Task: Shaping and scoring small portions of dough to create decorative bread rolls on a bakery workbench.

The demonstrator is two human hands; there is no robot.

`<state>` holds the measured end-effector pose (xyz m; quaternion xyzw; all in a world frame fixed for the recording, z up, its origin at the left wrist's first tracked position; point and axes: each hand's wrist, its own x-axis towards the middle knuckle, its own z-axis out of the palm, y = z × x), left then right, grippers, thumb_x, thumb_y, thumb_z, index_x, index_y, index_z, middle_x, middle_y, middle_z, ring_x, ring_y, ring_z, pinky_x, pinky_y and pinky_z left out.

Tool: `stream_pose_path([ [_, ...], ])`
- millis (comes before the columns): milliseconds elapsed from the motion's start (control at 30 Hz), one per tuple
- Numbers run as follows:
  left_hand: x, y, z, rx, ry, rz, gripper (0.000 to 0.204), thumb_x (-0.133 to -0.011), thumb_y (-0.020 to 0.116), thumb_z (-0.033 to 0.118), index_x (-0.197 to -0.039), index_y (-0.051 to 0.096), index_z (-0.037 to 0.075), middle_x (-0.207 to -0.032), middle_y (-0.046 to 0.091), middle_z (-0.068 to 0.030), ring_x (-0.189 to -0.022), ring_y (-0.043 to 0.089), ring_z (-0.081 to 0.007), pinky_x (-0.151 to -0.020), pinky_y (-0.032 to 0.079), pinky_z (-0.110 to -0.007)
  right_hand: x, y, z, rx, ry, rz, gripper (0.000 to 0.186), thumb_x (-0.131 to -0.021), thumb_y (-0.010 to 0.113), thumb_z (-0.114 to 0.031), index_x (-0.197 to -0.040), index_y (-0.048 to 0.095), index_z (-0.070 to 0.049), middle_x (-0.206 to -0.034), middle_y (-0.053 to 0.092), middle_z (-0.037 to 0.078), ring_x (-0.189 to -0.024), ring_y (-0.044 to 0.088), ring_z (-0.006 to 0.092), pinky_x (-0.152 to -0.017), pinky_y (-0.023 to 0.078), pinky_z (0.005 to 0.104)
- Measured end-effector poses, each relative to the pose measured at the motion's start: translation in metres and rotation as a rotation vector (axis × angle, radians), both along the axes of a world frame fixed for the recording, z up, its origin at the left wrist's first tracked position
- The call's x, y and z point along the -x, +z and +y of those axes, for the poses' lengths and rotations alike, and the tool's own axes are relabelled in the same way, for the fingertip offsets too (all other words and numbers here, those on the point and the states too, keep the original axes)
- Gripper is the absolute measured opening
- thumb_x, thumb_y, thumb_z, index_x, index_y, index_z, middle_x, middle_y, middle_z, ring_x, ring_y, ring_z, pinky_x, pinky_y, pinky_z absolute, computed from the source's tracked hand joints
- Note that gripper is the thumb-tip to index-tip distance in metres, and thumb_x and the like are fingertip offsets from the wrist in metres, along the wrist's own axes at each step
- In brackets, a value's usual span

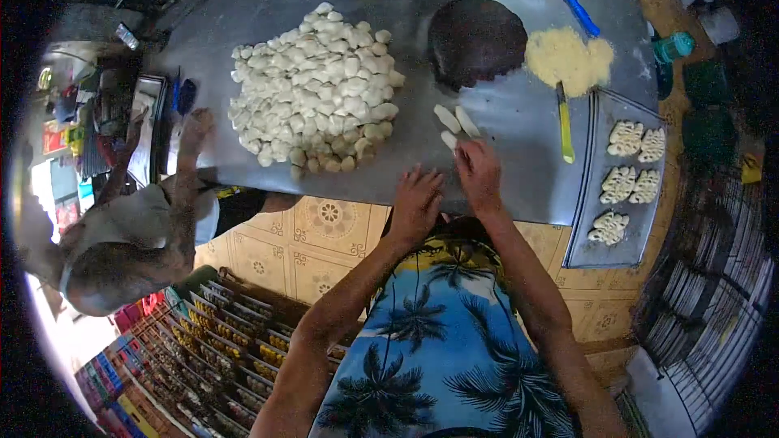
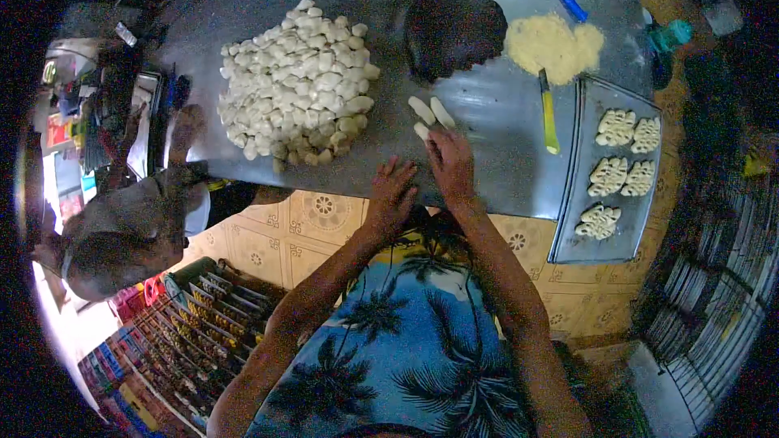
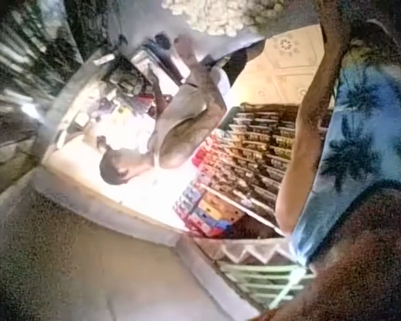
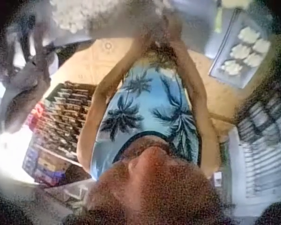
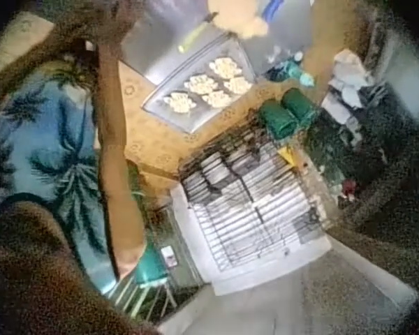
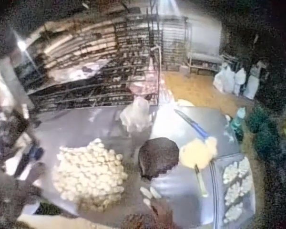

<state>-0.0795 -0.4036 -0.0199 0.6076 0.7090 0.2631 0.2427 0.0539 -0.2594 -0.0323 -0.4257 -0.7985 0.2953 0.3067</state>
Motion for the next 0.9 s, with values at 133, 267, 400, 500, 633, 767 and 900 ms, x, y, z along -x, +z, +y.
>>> stream_pose_path([
  [133,0.026,0.013,0.033,-0.209,0.082,-0.101,0.038,-0.095,0.068,0.015,-0.132,0.067,0.005,-0.132,0.068,-0.0189,-0.128,0.059,-0.0419,-0.114,0.04,-0.054,0.029,0.001,0.013,0.283,-0.059,0.129,0.018,-0.099,0.07,-0.016,-0.107,0.069,0.0,-0.1,0.067,0.018,-0.09,0.065,0.0376,-0.075,0.051,0.0455],
  [267,0.103,0.011,0.124,0.057,0.357,-0.194,0.027,-0.097,0.066,0.017,-0.121,0.069,0.005,-0.117,0.07,-0.021,-0.105,0.067,-0.0392,-0.098,0.051,-0.049,0.008,0.026,0.003,-0.03,-0.024,0.048,0.024,-0.104,0.063,-0.021,-0.11,0.07,0.001,-0.104,0.066,0.018,-0.092,0.066,0.0363,-0.076,0.053,0.0451],
  [400,0.187,0.0,0.241,-0.046,0.323,0.427,0.03,-0.1,0.062,0.026,-0.123,0.07,0.009,-0.117,0.071,-0.0179,-0.103,0.07,-0.0386,-0.086,0.058,-0.05,-0.005,0.036,0.028,0.099,-0.137,-0.115,0.023,-0.101,0.066,-0.017,-0.116,0.071,0.0,-0.107,0.066,0.017,-0.094,0.067,0.0368,-0.081,0.053,0.045],
  [500,0.216,0.012,0.272,0.078,0.119,0.374,0.034,-0.097,0.065,0.029,-0.125,0.07,0.012,-0.119,0.071,-0.0196,-0.102,0.071,-0.042,-0.087,0.059,-0.051,0.004,0.023,0.073,0.042,-0.109,-0.156,0.027,-0.097,0.068,-0.013,-0.121,0.071,-0.002,-0.107,0.067,0.017,-0.096,0.066,0.0373,-0.083,0.053,0.0449],
  [633,0.199,0.026,0.254,-0.085,0.158,0.159,0.028,-0.091,0.071,0.028,-0.112,0.073,0.01,-0.103,0.074,-0.0192,-0.097,0.071,-0.0412,-0.083,0.058,-0.05,0.022,-0.006,0.115,-0.193,-0.095,-0.118,0.034,-0.095,0.07,-0.01,-0.129,0.07,-0.005,-0.107,0.068,0.017,-0.098,0.065,0.0379,-0.082,0.052,0.0458],
  [767,0.144,0.015,0.169,-0.106,0.15,-0.316,0.035,-0.095,0.067,0.018,-0.128,0.064,0.007,-0.106,0.073,-0.0175,-0.095,0.07,-0.0385,-0.085,0.056,-0.048,0.029,-0.03,0.127,-0.2,-0.041,-0.122,0.044,-0.086,0.079,-0.012,-0.129,0.069,-0.007,-0.106,0.069,0.017,-0.099,0.062,0.0398,-0.086,0.052,0.05],
  [900,0.076,-0.008,0.077,0.061,0.043,-0.671,0.04,-0.097,0.068,0.029,-0.13,0.066,0.005,-0.105,0.072,-0.0154,-0.091,0.067,-0.0207,-0.081,0.055,-0.04,0.029,-0.045,0.145,-0.192,0.024,-0.057,0.024,-0.091,0.077,-0.016,-0.111,0.075,-0.001,-0.107,0.071,0.017,-0.098,0.065,0.0397,-0.088,0.053,0.0491],
])
